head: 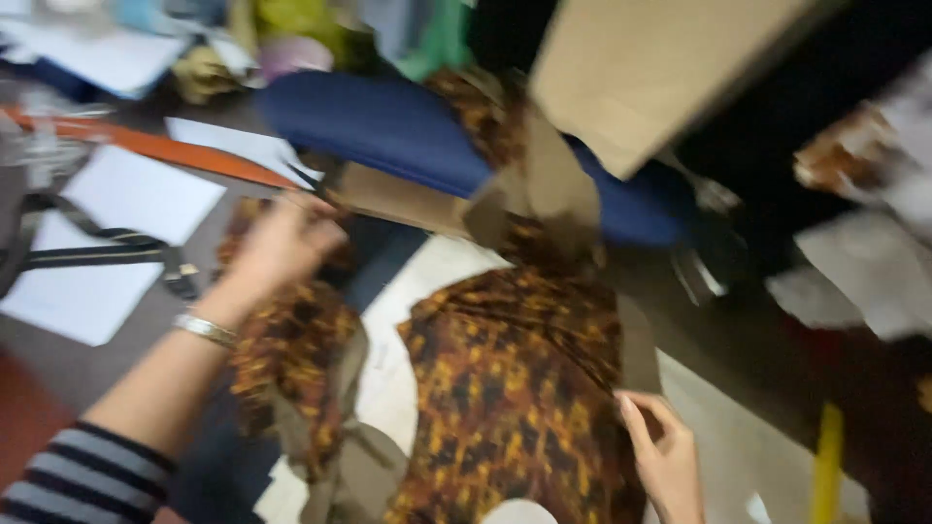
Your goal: The person cuts a piece of patterned fabric using scissors, following a white paper template placed on the material. After cutting, the person retrieves a container of purple chalk, uses a ruler to measure the fabric, and marks a line with the chalk.
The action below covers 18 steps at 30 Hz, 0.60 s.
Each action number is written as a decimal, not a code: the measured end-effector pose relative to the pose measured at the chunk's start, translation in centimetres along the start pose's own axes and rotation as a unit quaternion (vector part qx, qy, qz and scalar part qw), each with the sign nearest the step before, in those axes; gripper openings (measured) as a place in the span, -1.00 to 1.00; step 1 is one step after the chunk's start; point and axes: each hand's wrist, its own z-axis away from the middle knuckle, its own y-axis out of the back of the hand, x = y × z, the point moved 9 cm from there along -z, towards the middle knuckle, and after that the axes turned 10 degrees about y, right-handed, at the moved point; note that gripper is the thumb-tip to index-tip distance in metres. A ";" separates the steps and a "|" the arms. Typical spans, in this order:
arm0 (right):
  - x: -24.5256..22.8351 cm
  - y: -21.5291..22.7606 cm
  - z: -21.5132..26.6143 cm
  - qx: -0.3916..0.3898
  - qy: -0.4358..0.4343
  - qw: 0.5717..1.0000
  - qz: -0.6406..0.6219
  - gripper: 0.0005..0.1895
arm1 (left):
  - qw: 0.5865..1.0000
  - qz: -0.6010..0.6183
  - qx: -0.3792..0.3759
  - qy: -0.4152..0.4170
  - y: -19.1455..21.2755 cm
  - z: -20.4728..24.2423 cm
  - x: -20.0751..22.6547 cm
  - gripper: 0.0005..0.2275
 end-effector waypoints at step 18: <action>-12.8 -19.7 -5.7 -0.087 -0.014 0.995 -0.056 -0.77 | 0.993 0.074 -0.032 -0.084 8.5 -4.6 -13.0 -0.98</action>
